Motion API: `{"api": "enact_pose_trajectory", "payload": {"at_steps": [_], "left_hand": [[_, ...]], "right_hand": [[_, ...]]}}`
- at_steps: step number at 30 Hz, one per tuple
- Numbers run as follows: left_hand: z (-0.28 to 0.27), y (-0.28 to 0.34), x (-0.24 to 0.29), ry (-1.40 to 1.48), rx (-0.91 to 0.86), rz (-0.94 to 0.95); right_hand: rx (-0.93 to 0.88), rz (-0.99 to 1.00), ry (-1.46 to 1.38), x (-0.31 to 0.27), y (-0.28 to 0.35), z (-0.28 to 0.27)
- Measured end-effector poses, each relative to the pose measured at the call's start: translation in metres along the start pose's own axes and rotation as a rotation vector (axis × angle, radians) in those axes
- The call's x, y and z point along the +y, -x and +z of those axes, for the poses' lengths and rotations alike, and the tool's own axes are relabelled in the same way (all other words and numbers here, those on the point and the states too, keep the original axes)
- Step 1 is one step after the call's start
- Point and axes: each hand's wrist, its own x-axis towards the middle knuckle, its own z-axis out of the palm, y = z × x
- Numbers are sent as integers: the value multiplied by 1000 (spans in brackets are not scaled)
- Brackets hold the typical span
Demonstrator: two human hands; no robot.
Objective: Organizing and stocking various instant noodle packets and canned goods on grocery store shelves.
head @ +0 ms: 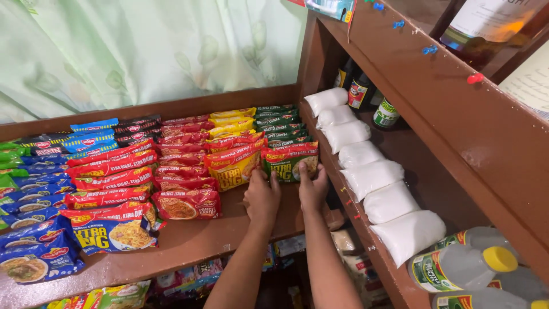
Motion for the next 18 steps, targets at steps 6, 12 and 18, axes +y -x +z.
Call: {"api": "enact_pose_trajectory", "payload": {"at_steps": [6, 12, 18], "left_hand": [[1, 1, -5, 67, 48, 97], [4, -2, -13, 104, 12, 71], [-16, 13, -24, 283, -258, 149]], "right_hand": [[-41, -138, -145, 0, 0, 0], [-28, -268, -211, 22, -12, -4], [65, -157, -123, 47, -23, -31]]}}
